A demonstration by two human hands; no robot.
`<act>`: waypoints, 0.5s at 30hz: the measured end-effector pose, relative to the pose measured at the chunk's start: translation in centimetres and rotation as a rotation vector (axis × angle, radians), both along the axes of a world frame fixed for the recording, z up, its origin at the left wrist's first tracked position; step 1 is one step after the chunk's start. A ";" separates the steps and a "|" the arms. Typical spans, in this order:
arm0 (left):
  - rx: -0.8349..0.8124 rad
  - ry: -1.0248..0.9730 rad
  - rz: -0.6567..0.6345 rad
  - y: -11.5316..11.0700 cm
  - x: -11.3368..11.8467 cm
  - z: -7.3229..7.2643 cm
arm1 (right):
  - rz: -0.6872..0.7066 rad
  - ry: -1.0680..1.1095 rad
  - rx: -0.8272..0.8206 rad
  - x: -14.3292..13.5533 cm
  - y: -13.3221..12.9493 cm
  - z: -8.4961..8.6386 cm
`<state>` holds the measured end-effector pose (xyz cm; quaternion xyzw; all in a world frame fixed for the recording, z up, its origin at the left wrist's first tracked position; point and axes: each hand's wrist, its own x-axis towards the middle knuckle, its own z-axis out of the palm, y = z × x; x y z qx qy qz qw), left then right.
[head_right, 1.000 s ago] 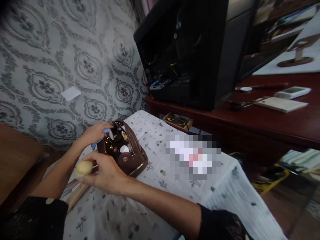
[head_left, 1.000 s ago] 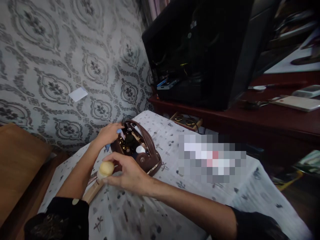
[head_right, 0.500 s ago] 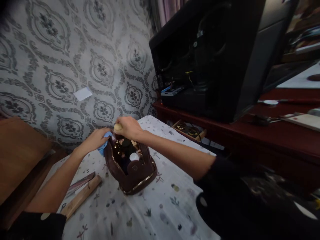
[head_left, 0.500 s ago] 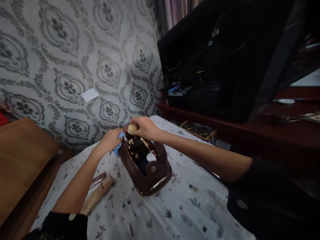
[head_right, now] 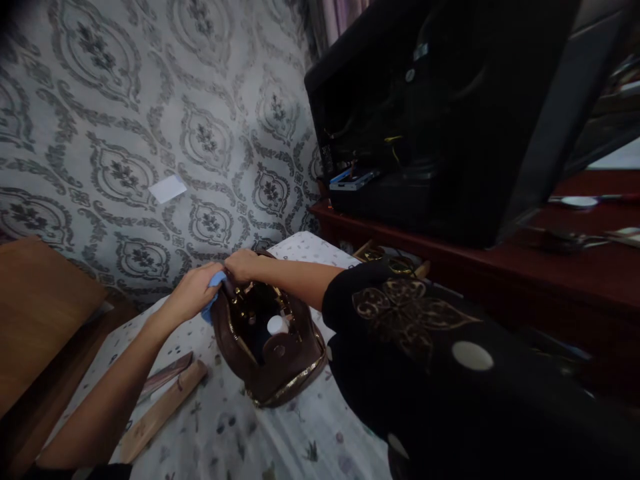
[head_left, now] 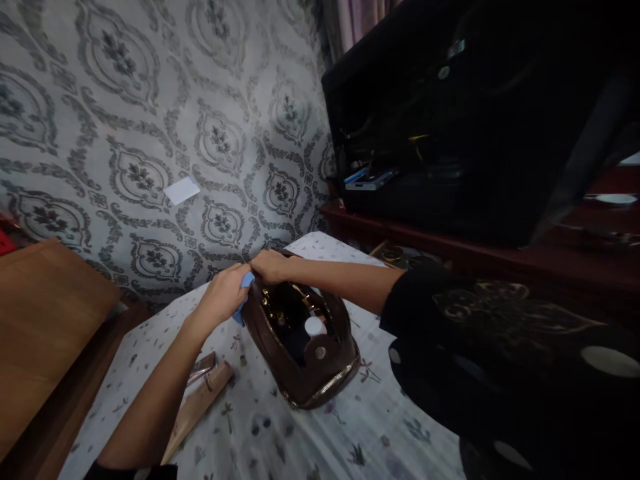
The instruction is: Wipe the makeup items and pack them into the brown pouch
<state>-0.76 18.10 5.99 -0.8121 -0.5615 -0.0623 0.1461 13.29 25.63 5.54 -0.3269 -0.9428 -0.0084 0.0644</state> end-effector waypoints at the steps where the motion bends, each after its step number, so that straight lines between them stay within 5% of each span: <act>1: 0.008 0.004 0.004 0.0 0.0 0.0 | 0.008 -0.005 0.011 -0.1 0.2 -0.2; 9: 0.014 -0.004 0.006 0.0 0.1 -0.2 | 0.030 -0.016 0.075 -0.4 1.3 -2.2; 15: 0.018 -0.019 -0.028 0.1 -0.1 -0.4 | 0.046 -0.035 0.003 -0.2 1.5 -0.8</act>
